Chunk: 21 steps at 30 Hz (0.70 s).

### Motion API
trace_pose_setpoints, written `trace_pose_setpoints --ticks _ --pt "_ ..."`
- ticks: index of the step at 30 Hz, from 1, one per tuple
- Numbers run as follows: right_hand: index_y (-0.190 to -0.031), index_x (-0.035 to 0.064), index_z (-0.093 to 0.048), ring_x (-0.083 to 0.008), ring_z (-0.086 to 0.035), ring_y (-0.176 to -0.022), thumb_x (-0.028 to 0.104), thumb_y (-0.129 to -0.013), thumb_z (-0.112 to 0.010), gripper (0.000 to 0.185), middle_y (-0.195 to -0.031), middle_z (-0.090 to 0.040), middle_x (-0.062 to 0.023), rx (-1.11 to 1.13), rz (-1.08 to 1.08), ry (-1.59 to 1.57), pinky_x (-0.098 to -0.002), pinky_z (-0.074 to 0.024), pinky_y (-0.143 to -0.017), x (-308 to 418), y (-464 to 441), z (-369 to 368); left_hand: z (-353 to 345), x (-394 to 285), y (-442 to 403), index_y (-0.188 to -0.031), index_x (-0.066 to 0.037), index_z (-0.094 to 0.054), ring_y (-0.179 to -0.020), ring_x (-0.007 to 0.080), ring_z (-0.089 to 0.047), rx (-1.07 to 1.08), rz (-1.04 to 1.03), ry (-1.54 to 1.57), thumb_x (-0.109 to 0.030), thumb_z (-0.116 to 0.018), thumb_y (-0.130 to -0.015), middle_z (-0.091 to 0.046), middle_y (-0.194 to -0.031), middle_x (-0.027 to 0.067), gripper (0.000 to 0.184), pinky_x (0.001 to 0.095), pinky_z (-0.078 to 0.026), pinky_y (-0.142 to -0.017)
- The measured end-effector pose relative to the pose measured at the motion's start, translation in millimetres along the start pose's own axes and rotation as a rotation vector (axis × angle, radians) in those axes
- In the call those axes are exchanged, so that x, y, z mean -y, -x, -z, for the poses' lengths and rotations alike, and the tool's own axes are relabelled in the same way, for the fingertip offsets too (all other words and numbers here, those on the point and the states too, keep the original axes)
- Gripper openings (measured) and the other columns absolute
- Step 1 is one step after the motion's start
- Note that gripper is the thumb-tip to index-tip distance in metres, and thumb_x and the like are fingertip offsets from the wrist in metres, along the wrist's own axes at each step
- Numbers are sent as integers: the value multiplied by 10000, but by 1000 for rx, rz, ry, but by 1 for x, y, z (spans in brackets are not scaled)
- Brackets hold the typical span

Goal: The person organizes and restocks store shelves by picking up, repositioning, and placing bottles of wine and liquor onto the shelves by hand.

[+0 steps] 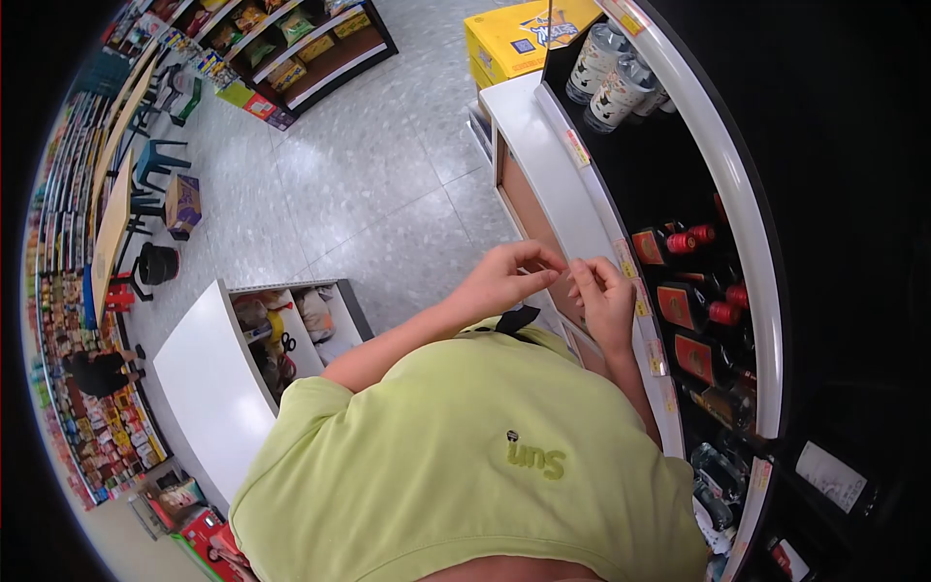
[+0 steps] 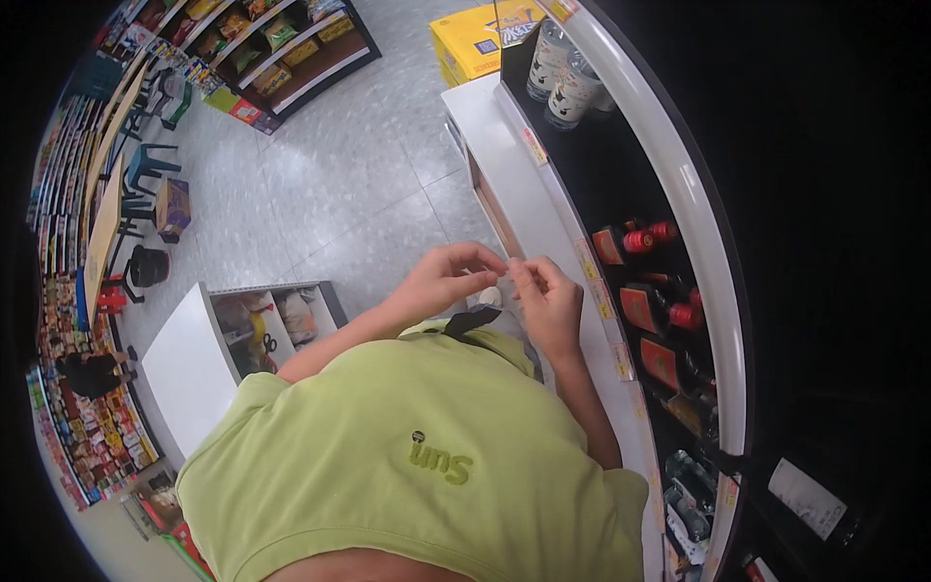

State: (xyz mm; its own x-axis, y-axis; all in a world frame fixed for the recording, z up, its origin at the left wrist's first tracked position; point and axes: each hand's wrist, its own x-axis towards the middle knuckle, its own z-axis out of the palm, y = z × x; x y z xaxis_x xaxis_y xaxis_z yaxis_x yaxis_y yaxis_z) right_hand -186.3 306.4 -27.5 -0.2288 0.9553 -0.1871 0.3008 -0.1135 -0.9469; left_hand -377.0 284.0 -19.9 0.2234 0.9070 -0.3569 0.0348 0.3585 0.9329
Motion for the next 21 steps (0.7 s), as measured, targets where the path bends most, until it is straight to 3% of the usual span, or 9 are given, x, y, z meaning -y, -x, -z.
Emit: trace_pose_setpoints --ticks 7,9,11,16,17,21 --pt "-849 5 -640 -44 -564 -623 237 -959 -640 256 -673 -625 1 -60 96 -43 -220 -432 -574 7 -40 3 9 -7 -13 -1080 -58 -683 -842 93 -587 11 -31 32 -205 -674 -906 -673 -975 15 228 274 -471 -753" --pt "-896 5 -628 -45 -555 -659 210 -967 -628 217 -722 -634 4 -152 180 -92 -211 -436 -613 11 -58 4 13 -8 -18 -1081 -58 -679 -869 98 -601 37 -57 87 -215 -677 -908 -674 -976 12 234 270 -475 -776" --pt "-996 0 -595 -70 -565 -763 163 -961 -632 171 -871 -633 -23 -241 219 -109 -221 -458 -697 20 -78 7 18 -15 -22 -1080 -55 -679 -888 102 -605 43 -41 90 -211 -674 -912 -674 -986 16 230 269 -476 -796" --pt "-1165 -22 -557 -150 -569 -967 141 -955 -632 277 -1078 -590 -93 -475 357 -84 -280 -490 -831 39 -146 9 46 -7 -42 -1077 -55 -679 -933 110 -611 89 -78 145 -193 -659 -923 -669 -1013 23 207 268 -478 -839" --pt "-1147 -16 -587 -146 -569 -976 172 -949 -641 278 -1077 -616 -86 -557 387 -51 -280 -440 -890 46 -159 6 55 -7 -46 -1078 -54 -678 -937 111 -610 110 -76 124 -184 -653 -926 -667 -1020 24 202 269 -478 -845" --pt "-1238 -52 -554 -197 -582 -1039 197 -926 -679 419 -1154 -613 -152 -772 360 -1 -318 -445 -933 62 -209 1 101 -21 -57 -1077 -56 -678 -919 99 -603 158 -61 83 -173 -649 -922 -668 -1005 13 196 267 -478 -822"
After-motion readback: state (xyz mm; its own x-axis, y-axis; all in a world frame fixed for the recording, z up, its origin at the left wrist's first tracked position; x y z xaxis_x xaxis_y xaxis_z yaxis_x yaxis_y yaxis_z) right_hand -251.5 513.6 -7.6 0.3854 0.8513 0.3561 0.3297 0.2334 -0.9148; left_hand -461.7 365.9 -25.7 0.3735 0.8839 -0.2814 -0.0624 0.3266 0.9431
